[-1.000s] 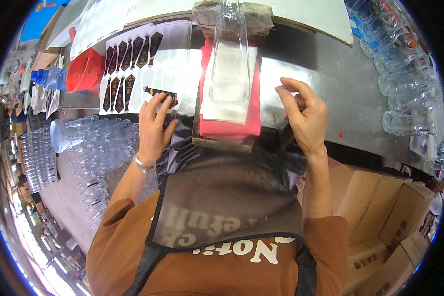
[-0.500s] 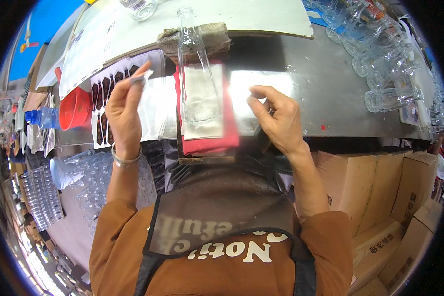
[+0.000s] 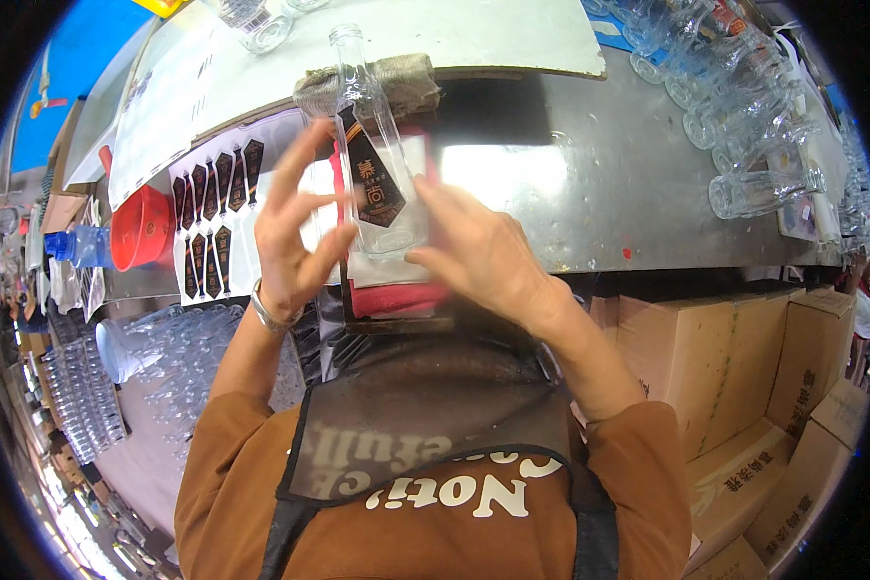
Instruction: The person repeatedly picks up clear plastic bottles, places them on a red pad, applies a dark rectangular label to the bottle, and wipes the label with a black pad. The person then sets the labeled bottle aside and repeats the process with another bottle.
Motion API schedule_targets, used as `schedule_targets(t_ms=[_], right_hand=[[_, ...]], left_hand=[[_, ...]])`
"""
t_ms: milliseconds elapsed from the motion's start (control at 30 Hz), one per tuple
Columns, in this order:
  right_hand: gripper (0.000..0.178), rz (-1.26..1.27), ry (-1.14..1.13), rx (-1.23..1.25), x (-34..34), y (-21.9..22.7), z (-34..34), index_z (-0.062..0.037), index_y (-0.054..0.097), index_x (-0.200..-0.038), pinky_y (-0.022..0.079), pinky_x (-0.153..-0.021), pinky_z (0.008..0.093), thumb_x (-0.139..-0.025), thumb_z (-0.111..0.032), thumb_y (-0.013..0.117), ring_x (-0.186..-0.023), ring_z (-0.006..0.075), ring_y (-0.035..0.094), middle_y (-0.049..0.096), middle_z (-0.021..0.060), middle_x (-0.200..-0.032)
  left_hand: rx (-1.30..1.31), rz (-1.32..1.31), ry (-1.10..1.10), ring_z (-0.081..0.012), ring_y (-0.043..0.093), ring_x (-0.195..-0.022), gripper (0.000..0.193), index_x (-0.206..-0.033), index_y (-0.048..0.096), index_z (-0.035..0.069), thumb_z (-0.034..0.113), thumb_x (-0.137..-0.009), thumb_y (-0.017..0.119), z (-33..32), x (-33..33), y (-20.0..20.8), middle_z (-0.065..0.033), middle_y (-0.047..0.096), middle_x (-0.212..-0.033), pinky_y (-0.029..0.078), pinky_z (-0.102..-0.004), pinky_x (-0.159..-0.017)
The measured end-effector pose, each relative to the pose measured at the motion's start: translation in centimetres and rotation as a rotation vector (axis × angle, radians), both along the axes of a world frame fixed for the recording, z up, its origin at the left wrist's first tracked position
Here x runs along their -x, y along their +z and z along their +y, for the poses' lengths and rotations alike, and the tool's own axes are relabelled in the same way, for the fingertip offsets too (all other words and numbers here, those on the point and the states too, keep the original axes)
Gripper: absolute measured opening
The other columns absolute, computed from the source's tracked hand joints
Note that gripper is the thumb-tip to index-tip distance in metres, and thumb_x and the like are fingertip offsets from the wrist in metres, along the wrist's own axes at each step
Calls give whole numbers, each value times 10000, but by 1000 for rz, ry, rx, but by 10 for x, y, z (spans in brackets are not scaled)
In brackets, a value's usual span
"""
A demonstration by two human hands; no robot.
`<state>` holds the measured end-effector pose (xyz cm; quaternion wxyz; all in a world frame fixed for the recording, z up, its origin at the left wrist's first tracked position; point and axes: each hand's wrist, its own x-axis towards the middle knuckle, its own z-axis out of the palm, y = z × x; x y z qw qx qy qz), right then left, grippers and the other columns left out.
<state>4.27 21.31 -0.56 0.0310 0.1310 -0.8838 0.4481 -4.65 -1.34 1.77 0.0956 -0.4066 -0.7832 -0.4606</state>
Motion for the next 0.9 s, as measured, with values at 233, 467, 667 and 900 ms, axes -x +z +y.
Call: schedule_targets(t_ms=[233, 467, 667, 900], right_hand=[[719, -30, 41, 51, 6, -4, 8, 4, 457, -1454, 511, -662, 345, -824, -111, 784, -678, 219, 576, 600, 171, -1186], [714, -25, 63, 79, 7, -8, 11, 15, 461, -1445, 518, -661, 329, -820, -108, 784, -694, 206, 594, 598, 174, -1194], [610, -220, 78, 290, 19, -2, 22, 24, 497, -1412, 515, -708, 291, -869, -119, 736, -765, 154, 636, 639, 138, -1203], [514, -405, -44, 547, 36, 10, -1, 79, 510, -1370, 514, -626, 253, -1014, -279, 607, -641, 82, 585, 637, 111, -1188]], left_hand=[[169, 83, 110, -399, 286, -1490, 690, -1424, 587, 152, 323, -789, 796, 11, 31, -8, -229, 270, -1618, 275, -499, -1189], [313, 160, 91, -408, 274, -1493, 695, -1427, 584, 154, 357, -793, 780, 7, 38, 1, -236, 260, -1620, 266, -496, -1193], [-33, -213, 193, -377, 460, -1381, 718, -1461, 515, 62, 231, -817, 785, 9, 15, -6, -245, 441, -1512, 388, -463, -1120], [-450, -933, 57, -266, 460, -1369, 669, -1529, 279, -85, 47, -973, 627, 21, -31, -25, -214, 463, -1483, 350, -391, -1152]])
